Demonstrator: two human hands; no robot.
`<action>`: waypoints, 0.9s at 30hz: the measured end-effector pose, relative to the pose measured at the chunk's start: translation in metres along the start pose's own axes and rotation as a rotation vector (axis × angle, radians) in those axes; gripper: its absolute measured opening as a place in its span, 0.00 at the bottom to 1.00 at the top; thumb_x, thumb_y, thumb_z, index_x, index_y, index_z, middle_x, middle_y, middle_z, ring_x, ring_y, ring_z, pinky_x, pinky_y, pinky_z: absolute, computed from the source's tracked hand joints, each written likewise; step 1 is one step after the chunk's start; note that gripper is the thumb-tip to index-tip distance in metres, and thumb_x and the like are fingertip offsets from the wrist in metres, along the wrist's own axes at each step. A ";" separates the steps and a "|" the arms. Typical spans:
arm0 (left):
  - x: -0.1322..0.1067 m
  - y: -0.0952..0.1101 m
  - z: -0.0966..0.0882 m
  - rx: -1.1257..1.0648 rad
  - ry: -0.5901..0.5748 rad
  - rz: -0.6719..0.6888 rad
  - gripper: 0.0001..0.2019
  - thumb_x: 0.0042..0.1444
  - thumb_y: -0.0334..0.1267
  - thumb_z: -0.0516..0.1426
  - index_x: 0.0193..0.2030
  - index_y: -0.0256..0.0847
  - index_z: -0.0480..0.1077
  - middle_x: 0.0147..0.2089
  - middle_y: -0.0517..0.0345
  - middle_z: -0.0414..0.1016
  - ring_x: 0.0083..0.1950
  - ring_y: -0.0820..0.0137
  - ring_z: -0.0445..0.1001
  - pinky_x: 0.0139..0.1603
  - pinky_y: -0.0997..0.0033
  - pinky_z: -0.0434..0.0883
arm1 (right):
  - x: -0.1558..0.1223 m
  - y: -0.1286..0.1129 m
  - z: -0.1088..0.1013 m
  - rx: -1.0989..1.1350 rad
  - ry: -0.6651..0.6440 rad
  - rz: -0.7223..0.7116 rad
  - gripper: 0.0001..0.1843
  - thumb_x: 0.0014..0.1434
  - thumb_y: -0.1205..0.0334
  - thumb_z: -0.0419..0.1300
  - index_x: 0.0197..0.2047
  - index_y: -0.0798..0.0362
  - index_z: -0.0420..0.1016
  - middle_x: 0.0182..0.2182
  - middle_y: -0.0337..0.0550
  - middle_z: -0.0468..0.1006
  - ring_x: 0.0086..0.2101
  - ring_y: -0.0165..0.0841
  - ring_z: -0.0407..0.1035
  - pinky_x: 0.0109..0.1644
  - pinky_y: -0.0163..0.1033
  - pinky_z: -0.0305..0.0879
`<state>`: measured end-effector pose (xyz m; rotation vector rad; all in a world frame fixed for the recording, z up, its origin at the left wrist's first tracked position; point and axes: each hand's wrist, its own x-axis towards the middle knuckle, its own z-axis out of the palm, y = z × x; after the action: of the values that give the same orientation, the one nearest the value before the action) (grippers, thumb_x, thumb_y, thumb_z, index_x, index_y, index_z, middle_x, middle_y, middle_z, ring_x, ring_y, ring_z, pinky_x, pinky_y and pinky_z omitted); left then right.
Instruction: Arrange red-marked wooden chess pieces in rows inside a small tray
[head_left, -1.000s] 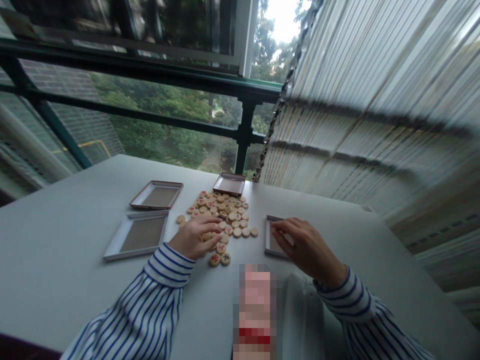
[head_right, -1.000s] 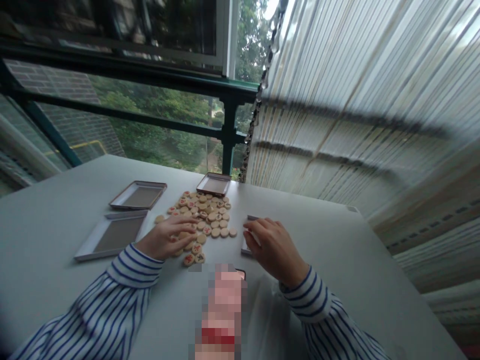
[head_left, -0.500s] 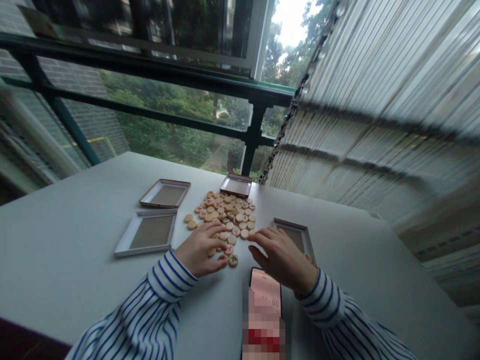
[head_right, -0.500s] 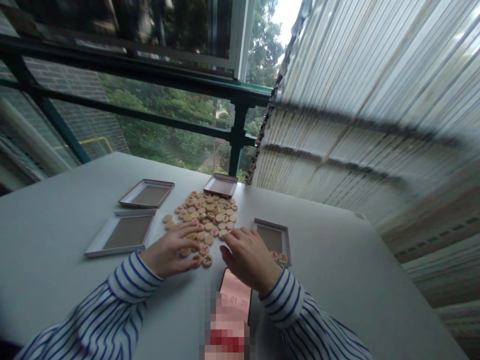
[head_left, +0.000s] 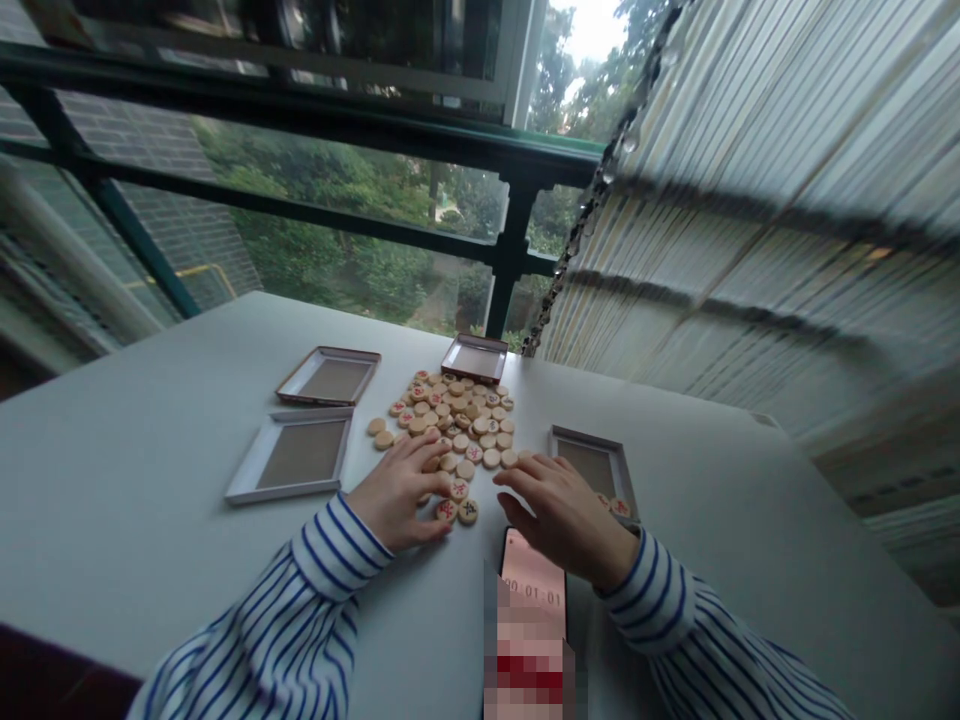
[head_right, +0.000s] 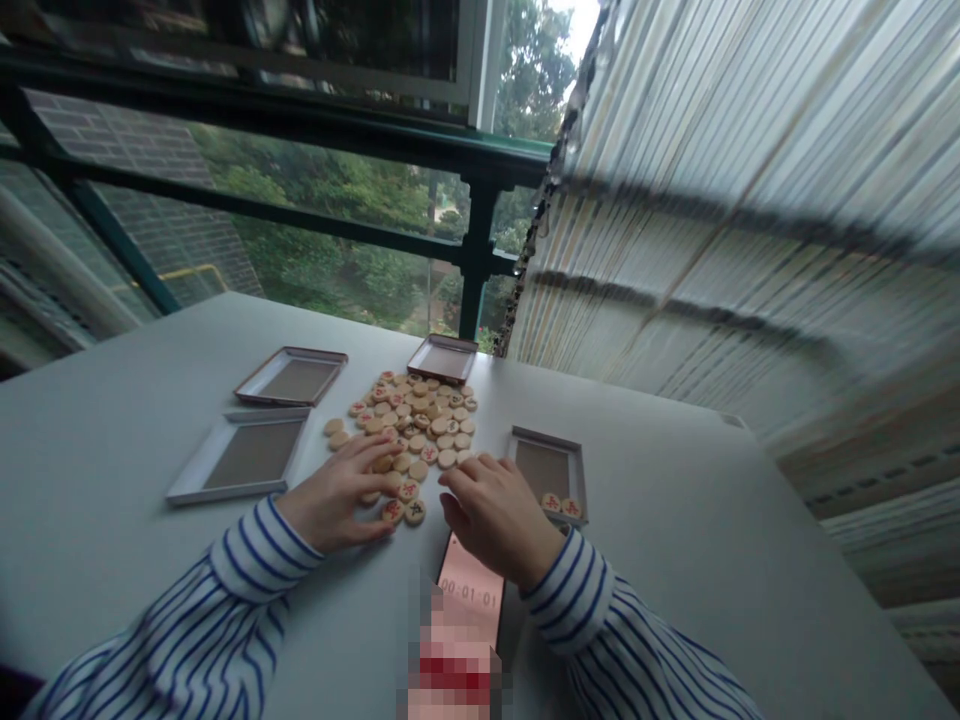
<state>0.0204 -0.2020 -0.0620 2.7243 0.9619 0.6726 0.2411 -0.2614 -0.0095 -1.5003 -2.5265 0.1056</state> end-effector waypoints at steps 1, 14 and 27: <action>0.000 0.000 0.000 0.004 -0.005 0.001 0.12 0.36 0.39 0.63 0.33 0.45 0.74 0.55 0.48 0.65 0.60 0.50 0.56 0.56 0.44 0.55 | 0.000 0.000 0.000 -0.002 0.000 -0.001 0.11 0.61 0.62 0.48 0.44 0.51 0.68 0.39 0.44 0.73 0.41 0.34 0.64 0.42 0.40 0.55; 0.001 -0.001 0.002 0.005 -0.031 -0.006 0.10 0.38 0.39 0.62 0.31 0.44 0.74 0.52 0.49 0.66 0.59 0.51 0.57 0.56 0.47 0.56 | -0.002 0.003 0.000 -0.025 0.012 -0.003 0.12 0.61 0.61 0.49 0.45 0.51 0.68 0.38 0.45 0.73 0.40 0.34 0.64 0.41 0.40 0.54; 0.007 0.001 -0.002 -0.056 0.161 0.062 0.08 0.42 0.37 0.60 0.31 0.39 0.71 0.45 0.48 0.69 0.53 0.58 0.64 0.55 0.53 0.62 | -0.002 0.006 -0.007 -0.017 0.043 0.012 0.12 0.60 0.61 0.49 0.45 0.53 0.69 0.39 0.46 0.74 0.41 0.35 0.64 0.42 0.40 0.54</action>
<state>0.0247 -0.1988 -0.0573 2.6934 0.8800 0.9281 0.2488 -0.2610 -0.0037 -1.5074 -2.4921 0.0531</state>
